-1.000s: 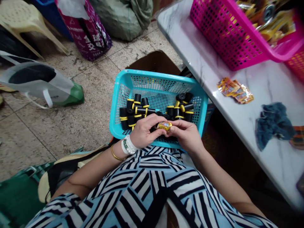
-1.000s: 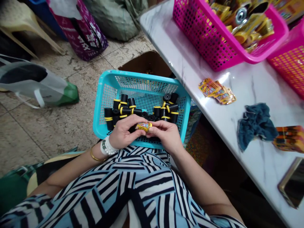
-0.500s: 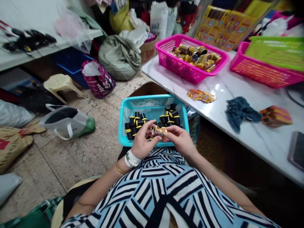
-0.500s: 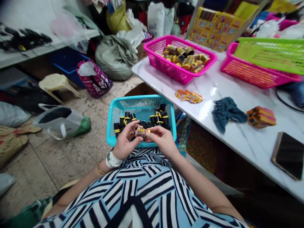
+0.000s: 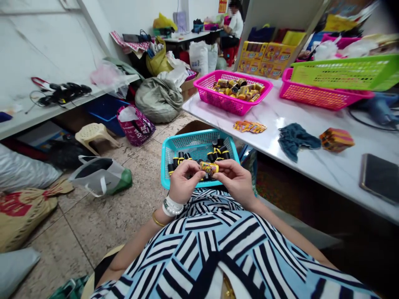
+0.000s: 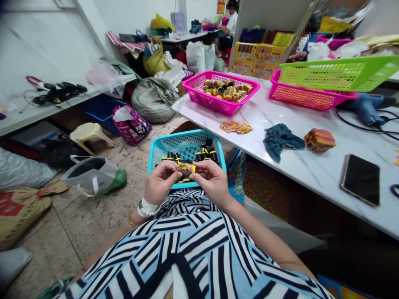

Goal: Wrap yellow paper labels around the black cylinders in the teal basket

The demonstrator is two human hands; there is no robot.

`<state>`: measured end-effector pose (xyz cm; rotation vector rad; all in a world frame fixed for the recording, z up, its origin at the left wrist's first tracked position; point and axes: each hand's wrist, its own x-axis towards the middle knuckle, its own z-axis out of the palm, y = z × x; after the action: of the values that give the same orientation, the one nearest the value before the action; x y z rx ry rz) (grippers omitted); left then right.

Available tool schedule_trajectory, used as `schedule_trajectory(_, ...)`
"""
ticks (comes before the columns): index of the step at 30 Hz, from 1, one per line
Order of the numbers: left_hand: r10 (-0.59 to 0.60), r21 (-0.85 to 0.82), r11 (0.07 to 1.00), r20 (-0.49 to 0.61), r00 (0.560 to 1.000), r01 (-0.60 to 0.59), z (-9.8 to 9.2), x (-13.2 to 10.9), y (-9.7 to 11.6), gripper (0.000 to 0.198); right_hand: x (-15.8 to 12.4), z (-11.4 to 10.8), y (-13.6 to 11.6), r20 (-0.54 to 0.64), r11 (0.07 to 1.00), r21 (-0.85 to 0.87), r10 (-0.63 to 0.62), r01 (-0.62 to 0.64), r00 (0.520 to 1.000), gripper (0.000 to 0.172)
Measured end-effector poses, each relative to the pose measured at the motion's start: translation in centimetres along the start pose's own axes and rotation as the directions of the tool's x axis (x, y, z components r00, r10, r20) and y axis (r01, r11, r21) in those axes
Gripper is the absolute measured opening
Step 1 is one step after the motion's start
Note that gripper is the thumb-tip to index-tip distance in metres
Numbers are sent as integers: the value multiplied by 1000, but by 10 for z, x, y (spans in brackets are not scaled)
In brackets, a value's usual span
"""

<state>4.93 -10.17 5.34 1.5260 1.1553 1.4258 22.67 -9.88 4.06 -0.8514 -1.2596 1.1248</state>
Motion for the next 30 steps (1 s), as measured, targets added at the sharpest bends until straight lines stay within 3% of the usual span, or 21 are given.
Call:
schedule_trajectory(3,-181,-157,968,93,979,194,1,1,5,40,-1,-1,-2,27,990,-89,-105,107,994,28)
schedule_trajectory(6,-308,-180,919,224,925,350,0,1,8,47,-3,-1,-7,78,958,-209,-183,195,980,26)
schedule_trajectory(11,-307,-192,912,268,913,363,-2,2,11,38,-4,0,-12,116,931,-278,-211,236,970,26)
schedule_trajectory(14,-207,-196,944,273,940,265,-3,5,15,34,1,1,-13,61,981,-160,-101,110,993,29)
schedule_trajectory(16,-82,-129,984,272,959,121,-5,9,16,31,7,1,-13,54,997,-4,72,-72,996,28)
schedule_trajectory(20,126,60,986,314,941,-152,-10,21,10,28,21,2,-5,158,900,220,348,-376,924,31)
schedule_trajectory(23,44,41,997,311,950,-60,-10,24,-2,30,24,3,4,184,883,217,380,-415,906,32)
schedule_trajectory(26,-171,-83,977,261,950,199,-3,17,-10,32,19,4,11,198,950,111,265,-290,944,30)
schedule_trajectory(28,-266,-146,942,223,938,302,2,8,-12,34,14,4,12,172,997,-24,77,-73,982,28)
schedule_trajectory(30,-313,-185,918,207,927,352,5,1,-11,37,10,4,12,174,977,-166,-101,131,979,25)
